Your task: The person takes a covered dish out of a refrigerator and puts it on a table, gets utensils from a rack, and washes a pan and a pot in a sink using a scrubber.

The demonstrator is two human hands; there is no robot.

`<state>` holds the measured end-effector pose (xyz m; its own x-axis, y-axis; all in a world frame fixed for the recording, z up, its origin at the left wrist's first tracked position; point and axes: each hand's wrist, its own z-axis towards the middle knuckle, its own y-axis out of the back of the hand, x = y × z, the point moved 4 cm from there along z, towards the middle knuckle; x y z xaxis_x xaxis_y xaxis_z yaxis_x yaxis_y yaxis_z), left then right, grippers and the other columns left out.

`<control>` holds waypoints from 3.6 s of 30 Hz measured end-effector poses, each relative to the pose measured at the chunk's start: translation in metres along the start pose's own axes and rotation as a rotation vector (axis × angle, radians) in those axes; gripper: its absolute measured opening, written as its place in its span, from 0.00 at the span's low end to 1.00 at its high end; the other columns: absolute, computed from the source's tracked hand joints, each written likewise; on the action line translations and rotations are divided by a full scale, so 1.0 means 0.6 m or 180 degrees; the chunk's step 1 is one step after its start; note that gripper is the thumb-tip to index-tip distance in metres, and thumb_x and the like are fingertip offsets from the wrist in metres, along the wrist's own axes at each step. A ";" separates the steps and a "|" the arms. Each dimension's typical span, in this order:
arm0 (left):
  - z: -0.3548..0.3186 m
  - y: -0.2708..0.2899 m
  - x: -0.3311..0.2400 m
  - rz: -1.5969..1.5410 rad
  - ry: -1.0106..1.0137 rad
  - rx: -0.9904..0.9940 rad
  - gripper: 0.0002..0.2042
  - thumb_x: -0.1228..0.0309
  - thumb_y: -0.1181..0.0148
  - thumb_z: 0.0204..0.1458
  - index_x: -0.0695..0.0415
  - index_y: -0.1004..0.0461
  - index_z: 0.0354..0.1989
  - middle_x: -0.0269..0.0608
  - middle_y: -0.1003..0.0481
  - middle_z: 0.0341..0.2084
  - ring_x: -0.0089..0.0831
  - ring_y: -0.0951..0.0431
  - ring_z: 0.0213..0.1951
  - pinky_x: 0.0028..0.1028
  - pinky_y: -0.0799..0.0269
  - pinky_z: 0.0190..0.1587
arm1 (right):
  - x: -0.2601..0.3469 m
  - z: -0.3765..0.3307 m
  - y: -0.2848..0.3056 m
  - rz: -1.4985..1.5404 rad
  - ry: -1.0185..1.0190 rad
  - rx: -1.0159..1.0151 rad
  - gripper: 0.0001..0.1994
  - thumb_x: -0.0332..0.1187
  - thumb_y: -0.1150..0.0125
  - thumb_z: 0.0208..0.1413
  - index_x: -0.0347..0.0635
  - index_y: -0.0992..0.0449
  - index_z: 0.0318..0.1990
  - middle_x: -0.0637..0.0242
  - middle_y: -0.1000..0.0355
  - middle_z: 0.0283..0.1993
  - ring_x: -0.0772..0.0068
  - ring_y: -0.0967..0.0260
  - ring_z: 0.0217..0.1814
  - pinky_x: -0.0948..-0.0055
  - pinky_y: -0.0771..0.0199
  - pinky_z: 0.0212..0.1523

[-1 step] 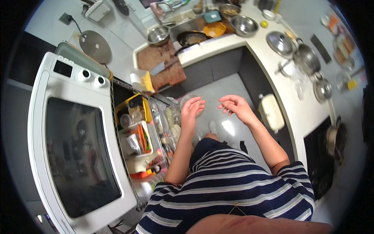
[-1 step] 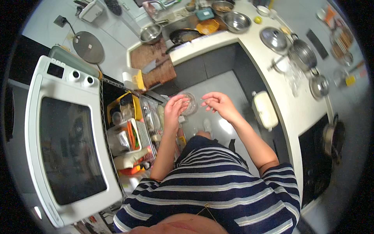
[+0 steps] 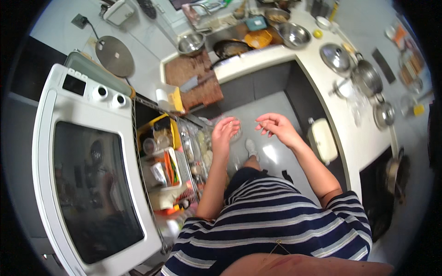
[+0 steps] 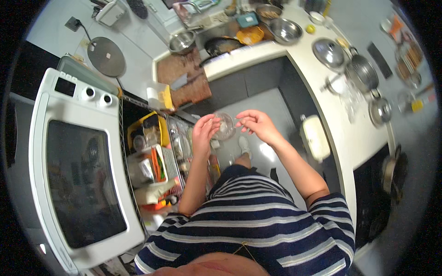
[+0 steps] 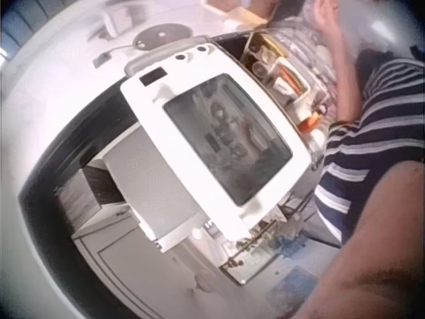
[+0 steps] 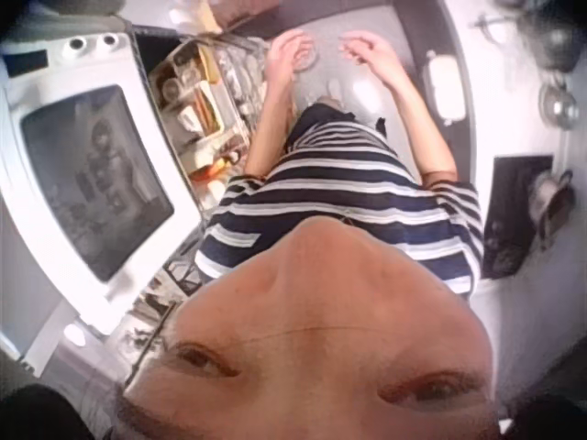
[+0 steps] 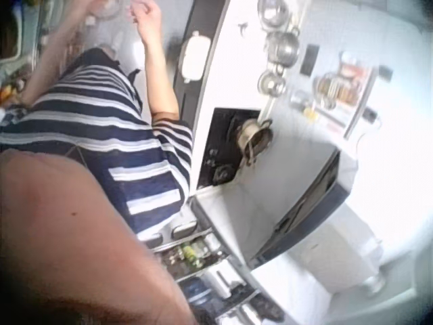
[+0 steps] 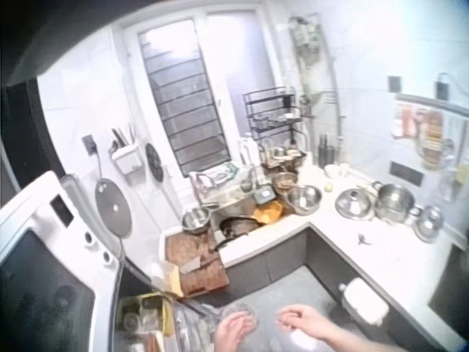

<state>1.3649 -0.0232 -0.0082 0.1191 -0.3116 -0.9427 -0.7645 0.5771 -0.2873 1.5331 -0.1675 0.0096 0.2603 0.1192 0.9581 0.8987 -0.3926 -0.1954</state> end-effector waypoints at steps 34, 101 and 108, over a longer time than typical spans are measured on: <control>0.619 0.155 -0.534 -0.0057 -0.2284 -0.2036 0.14 0.77 0.47 0.60 0.62 0.31 0.55 0.42 0.27 0.55 0.24 0.22 0.44 0.26 0.27 0.51 | 0.857 1.120 -0.591 -0.2279 0.4063 -0.0737 0.19 0.46 0.42 0.55 0.35 0.24 0.35 0.48 0.23 0.33 0.45 0.23 0.37 0.49 0.23 0.39; 0.546 0.143 -0.461 -0.0309 -0.2008 -0.2422 0.10 0.73 0.45 0.62 0.61 0.33 0.49 0.29 0.37 0.18 0.18 0.40 0.17 0.22 0.39 0.22 | 0.981 1.135 -0.615 -0.3660 0.5160 0.0230 0.07 0.31 0.37 0.43 0.45 0.18 0.32 0.54 0.22 0.35 0.49 0.24 0.39 0.55 0.25 0.40; 0.521 0.107 -0.420 -0.0245 -0.1845 -0.2541 0.09 0.73 0.46 0.63 0.61 0.33 0.49 0.28 0.38 0.18 0.18 0.40 0.17 0.22 0.39 0.22 | 0.996 1.051 -0.556 -0.1999 0.5006 -0.0179 0.03 0.31 0.37 0.46 0.46 0.20 0.30 0.56 0.22 0.33 0.53 0.24 0.36 0.58 0.26 0.35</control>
<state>1.4841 0.3284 0.1581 0.3153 0.2139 -0.9246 -0.9190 -0.1740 -0.3537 1.6112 0.6097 0.5156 -0.7137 -0.6839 0.1515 0.6976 -0.6744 0.2420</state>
